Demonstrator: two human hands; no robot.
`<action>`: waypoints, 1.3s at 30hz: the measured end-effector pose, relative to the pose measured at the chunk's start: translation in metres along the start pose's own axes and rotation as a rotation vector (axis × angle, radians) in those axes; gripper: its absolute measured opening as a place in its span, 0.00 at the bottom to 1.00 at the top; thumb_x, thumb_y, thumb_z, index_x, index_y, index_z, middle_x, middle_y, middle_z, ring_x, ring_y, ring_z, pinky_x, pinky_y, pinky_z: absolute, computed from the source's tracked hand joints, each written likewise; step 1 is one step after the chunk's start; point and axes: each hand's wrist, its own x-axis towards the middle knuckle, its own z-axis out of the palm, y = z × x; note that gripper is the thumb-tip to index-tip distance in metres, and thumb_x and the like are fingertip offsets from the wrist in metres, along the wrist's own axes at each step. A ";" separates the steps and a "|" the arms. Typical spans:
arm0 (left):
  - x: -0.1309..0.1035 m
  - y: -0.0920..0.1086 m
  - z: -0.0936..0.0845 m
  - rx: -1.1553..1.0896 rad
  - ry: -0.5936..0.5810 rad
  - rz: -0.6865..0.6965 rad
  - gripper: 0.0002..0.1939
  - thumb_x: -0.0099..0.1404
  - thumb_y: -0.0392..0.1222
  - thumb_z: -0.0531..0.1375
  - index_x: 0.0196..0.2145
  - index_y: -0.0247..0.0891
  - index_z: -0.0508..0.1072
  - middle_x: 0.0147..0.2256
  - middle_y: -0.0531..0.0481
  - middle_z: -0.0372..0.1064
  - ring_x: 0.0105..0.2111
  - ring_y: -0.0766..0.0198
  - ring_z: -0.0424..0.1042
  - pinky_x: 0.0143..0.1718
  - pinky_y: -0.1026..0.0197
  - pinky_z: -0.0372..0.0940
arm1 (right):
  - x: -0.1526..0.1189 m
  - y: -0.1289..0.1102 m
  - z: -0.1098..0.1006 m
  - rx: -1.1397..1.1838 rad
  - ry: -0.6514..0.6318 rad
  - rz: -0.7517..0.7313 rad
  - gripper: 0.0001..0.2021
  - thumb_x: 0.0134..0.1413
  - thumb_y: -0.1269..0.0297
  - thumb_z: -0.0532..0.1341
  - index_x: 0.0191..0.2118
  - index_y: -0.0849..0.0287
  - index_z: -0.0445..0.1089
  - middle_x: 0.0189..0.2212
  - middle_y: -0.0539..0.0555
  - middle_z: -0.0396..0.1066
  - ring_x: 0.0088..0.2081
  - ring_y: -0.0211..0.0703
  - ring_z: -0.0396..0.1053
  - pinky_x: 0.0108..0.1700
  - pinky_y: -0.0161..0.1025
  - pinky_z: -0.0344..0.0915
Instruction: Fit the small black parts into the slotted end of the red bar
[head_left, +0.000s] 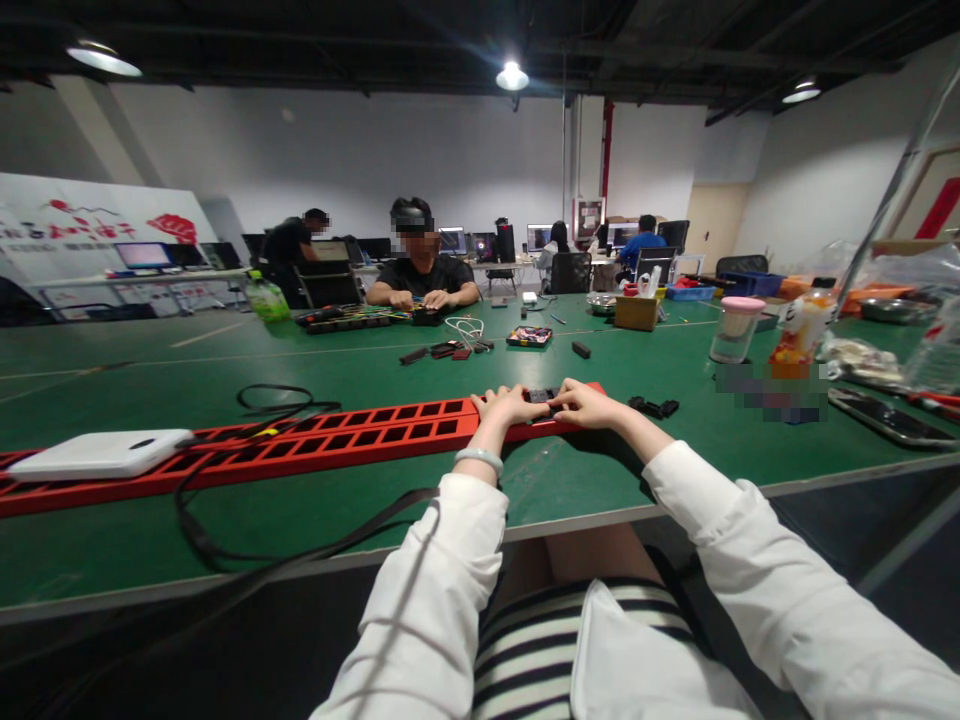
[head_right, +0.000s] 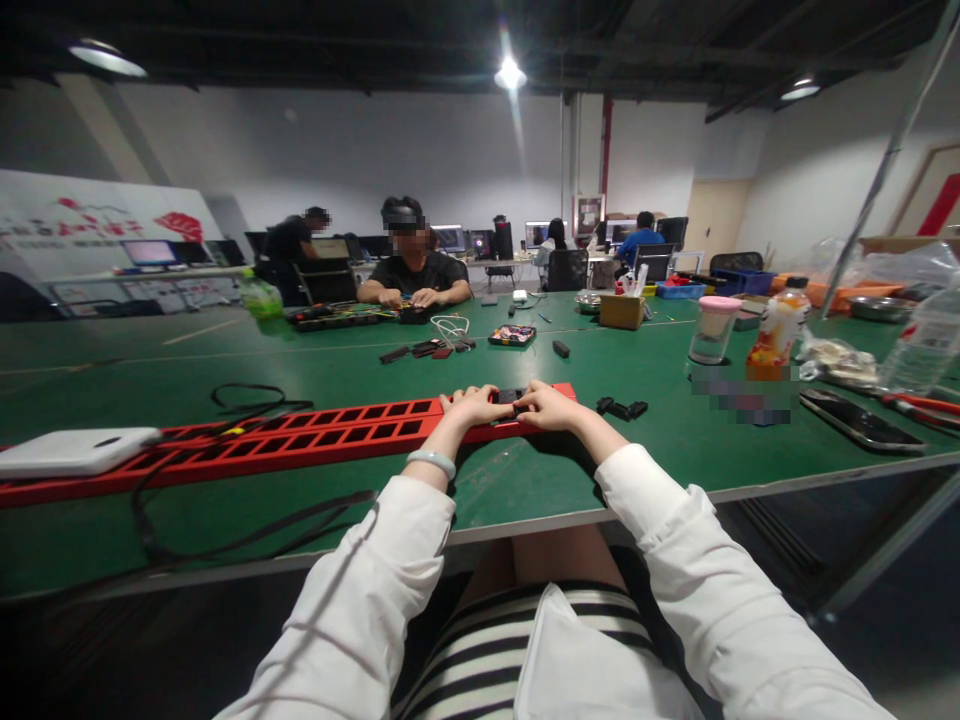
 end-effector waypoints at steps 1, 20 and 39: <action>0.000 0.000 0.000 0.002 -0.002 0.001 0.42 0.40 0.74 0.47 0.51 0.54 0.60 0.53 0.44 0.56 0.54 0.40 0.49 0.50 0.37 0.38 | 0.000 0.000 0.000 -0.008 0.001 -0.012 0.15 0.48 0.63 0.59 0.43 0.61 0.70 0.35 0.54 0.56 0.35 0.38 0.60 0.41 0.36 0.58; -0.006 -0.001 0.009 0.019 0.145 0.232 0.27 0.61 0.57 0.40 0.49 0.41 0.63 0.51 0.41 0.59 0.50 0.47 0.56 0.49 0.36 0.43 | -0.027 0.034 -0.048 -0.332 0.344 0.314 0.10 0.47 0.65 0.57 0.34 0.63 0.72 0.33 0.57 0.64 0.35 0.39 0.63 0.40 0.34 0.58; -0.014 -0.007 0.010 -0.031 0.284 0.274 0.27 0.61 0.58 0.42 0.49 0.40 0.65 0.48 0.41 0.63 0.49 0.50 0.60 0.49 0.45 0.48 | -0.082 0.056 -0.060 -0.302 0.156 0.789 0.19 0.37 0.69 0.60 0.41 0.55 0.67 0.33 0.54 0.70 0.40 0.48 0.65 0.43 0.47 0.54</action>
